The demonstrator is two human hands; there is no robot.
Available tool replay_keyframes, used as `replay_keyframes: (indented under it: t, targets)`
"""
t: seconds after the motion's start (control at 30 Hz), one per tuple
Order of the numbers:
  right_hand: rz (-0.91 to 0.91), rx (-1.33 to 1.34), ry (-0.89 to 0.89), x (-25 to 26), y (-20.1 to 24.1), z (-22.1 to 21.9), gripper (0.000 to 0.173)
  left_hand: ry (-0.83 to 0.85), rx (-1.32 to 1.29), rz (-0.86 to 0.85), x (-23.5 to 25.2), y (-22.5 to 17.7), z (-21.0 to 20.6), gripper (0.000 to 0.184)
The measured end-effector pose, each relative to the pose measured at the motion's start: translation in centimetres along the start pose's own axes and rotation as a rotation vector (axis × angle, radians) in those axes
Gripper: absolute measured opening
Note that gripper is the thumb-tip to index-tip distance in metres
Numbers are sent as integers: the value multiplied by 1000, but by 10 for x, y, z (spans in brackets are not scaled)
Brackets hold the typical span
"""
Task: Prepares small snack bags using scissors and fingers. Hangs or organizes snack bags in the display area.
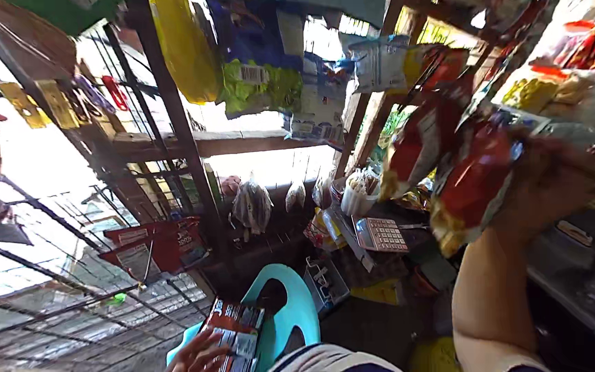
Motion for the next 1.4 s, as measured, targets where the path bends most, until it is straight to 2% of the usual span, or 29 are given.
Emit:
replay_keyframes:
  t: [0.07,0.13,0.23,0.33,0.4,0.6,0.7,0.93,1.03,1.1,1.2,1.27,1.4]
  targets:
    - [-85,152,124,-48,34,-3,19,60,100,-92,15,-14,-19,42]
    - [-114,365,272,-94,61,-11,17,121,205,-205,29,-29,-37,44]
    - [-156,545,478,-145,98,-31,17,143,290,-322,48,-47,-57,56]
    - [-107,605,589,-169,136,-51,16,107,311,-322,58,-56,-55,76]
    - [-49,640,606,-179,157,-61,14,83,291,-288,56,-60,-43,78]
    - [72,678,641,-192,204,-81,13,40,300,-275,30,-68,-7,54]
    - [106,698,652,-198,223,-90,13,5,312,-255,16,-76,5,54]
    - [142,779,652,-211,254,-104,12,-128,364,-292,-12,-91,13,22]
    - [139,814,640,-215,262,-106,12,-189,376,-287,-21,-93,16,18]
    - [126,834,647,-215,264,-107,13,-211,387,-278,-26,-94,18,20]
    - [104,818,636,-212,261,-103,14,-141,391,-302,-27,-92,34,49]
    - [77,780,617,-210,254,-97,14,-122,367,-292,-31,-88,51,60]
    - [-19,668,578,-205,224,-77,13,-199,274,-128,-53,-61,89,52]
Point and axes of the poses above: each hand's wrist, its own x-axis towards the middle knuckle, its own z-axis out of the back of the hand, y = z × x, the point moved 1 cm from there along x, towards the middle knuckle, and after that the axes turned 6 degrees about -x, right-handed, at the moved point
